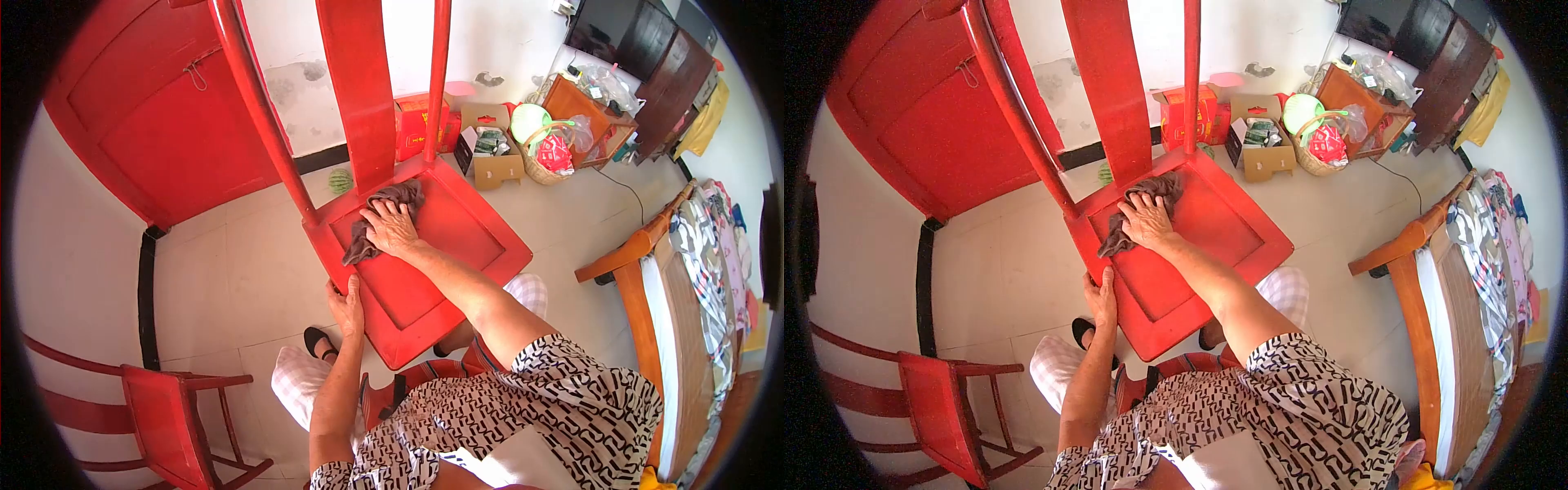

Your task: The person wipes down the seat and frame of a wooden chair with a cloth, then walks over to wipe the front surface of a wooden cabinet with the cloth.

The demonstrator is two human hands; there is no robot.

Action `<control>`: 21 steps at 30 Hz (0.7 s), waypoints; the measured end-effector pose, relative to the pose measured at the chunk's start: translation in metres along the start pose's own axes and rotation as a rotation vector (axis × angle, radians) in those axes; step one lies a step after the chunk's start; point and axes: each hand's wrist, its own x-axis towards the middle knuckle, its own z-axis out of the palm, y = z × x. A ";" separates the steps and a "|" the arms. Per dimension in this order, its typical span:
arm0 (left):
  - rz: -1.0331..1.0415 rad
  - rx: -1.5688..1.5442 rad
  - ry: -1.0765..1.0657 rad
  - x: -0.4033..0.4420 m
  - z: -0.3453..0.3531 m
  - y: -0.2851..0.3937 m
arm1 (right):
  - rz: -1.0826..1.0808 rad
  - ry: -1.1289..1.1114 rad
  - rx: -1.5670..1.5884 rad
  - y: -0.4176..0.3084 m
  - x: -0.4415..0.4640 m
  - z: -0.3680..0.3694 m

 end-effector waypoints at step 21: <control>0.063 -0.045 -0.046 0.007 -0.003 -0.006 | 0.223 0.113 -0.141 0.073 -0.039 -0.014</control>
